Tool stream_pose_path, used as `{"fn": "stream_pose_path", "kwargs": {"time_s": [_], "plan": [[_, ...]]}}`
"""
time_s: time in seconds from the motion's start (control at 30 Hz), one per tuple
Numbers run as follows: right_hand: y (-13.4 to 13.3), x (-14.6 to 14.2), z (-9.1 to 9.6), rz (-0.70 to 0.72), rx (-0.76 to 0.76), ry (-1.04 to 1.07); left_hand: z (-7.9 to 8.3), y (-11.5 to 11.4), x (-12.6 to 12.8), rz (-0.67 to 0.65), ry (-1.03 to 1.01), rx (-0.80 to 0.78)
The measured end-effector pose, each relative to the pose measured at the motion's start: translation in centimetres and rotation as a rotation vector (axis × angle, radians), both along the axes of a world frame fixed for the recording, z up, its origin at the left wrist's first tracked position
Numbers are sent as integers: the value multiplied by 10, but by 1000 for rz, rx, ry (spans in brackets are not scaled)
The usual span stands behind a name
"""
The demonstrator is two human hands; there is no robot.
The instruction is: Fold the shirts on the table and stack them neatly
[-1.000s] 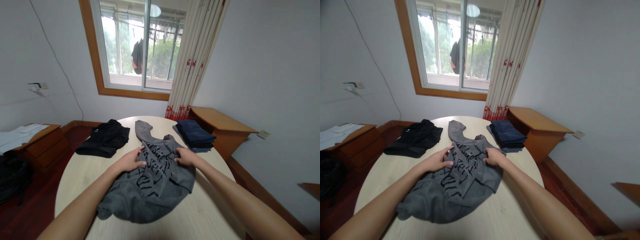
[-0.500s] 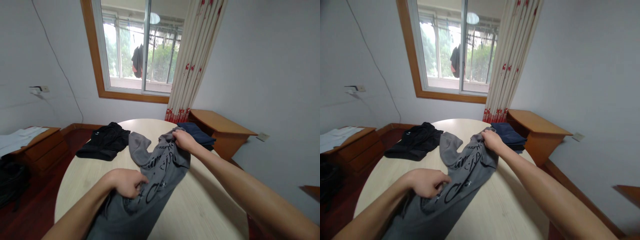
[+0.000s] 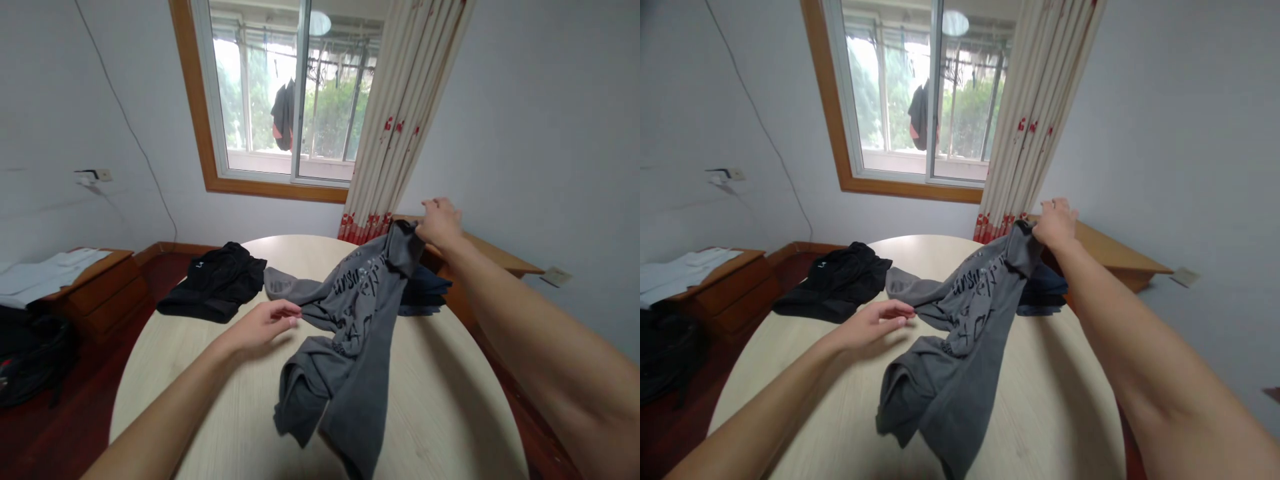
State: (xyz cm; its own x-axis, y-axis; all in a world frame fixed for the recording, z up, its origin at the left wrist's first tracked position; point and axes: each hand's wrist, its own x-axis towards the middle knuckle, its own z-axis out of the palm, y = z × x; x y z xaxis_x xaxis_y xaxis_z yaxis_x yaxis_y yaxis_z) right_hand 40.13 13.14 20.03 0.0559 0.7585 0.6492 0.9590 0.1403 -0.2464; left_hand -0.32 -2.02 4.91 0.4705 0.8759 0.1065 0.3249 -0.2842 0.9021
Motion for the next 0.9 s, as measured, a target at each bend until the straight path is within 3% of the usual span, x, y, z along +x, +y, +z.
{"fn": "stream_pose_path", "kwargs": {"time_s": [0.07, 0.2, 0.33, 0.43, 0.6, 0.9], "plan": [[-7, -9, -23, 54, -82, -14, -12, 6, 2, 129, 153, 179], [-37, -59, -83, 218, -322, -170, -35, 17, 5, 163, 374, 405], [-77, -103, -135, 429, -527, -203, -50, 24, 11, 256, 577, 457], [-97, -113, -160, 440, -614, -148, -56, 28, 14, 353, 695, 437], [-105, -103, -179, 482, -547, -53, -59, 31, 16, 380, 794, 397], [-104, -98, -183, 550, -518, -29, -59, 34, 14, 399, 822, 392]]}}
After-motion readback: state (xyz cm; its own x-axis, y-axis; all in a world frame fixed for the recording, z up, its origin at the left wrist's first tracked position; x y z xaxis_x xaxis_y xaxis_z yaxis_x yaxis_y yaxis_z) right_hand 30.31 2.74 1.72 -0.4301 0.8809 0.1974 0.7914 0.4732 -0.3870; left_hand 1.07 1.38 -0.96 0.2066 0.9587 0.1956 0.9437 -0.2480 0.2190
